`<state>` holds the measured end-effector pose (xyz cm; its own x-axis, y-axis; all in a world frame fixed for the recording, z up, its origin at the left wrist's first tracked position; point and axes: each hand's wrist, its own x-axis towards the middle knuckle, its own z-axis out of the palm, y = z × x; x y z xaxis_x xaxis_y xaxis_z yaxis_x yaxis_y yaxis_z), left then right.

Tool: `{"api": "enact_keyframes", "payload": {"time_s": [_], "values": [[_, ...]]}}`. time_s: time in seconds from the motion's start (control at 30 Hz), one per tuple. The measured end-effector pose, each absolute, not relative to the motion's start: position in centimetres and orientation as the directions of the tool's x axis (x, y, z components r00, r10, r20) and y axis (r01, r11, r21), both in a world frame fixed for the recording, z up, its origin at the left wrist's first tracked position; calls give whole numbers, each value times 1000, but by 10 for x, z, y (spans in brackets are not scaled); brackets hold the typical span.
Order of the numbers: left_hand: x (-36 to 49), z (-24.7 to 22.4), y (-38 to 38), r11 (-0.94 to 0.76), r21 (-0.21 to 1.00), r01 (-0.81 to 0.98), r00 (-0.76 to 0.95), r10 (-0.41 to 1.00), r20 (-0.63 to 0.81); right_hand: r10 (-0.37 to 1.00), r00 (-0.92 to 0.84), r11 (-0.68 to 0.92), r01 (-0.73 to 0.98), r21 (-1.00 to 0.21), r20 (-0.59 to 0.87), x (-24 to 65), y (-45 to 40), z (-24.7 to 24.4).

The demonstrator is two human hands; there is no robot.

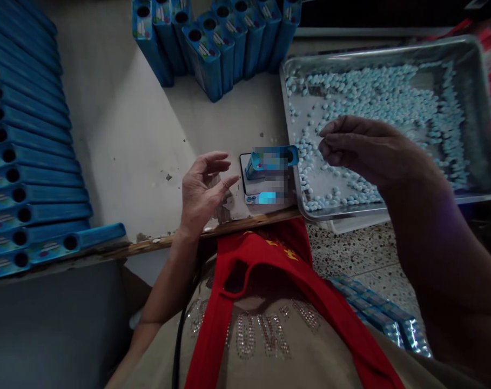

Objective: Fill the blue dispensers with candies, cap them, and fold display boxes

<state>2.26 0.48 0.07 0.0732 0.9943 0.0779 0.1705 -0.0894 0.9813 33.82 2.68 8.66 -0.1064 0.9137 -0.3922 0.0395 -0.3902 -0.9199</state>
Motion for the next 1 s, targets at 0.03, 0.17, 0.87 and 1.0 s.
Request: {"api": "enact_keyframes", "payload": {"time_s": [0.03, 0.17, 0.87, 1.0], "values": [[23, 0, 5, -77, 983, 169, 69, 995, 66, 914, -103, -389, 47, -920, -392, 338, 27, 88], [25, -2, 5, -25, 985, 173, 49, 999, 17, 922, -73, -375, 79, -924, -381, 342, 27, 92], [29, 0, 5, 25, 991, 135, 35, 999, -30, 775, -556, 520, 831, -198, -300, 273, 51, 149], [24, 0, 5, 4, 992, 126, 38, 999, -9, 775, -571, 512, 819, -260, -271, 273, 55, 146]]}}
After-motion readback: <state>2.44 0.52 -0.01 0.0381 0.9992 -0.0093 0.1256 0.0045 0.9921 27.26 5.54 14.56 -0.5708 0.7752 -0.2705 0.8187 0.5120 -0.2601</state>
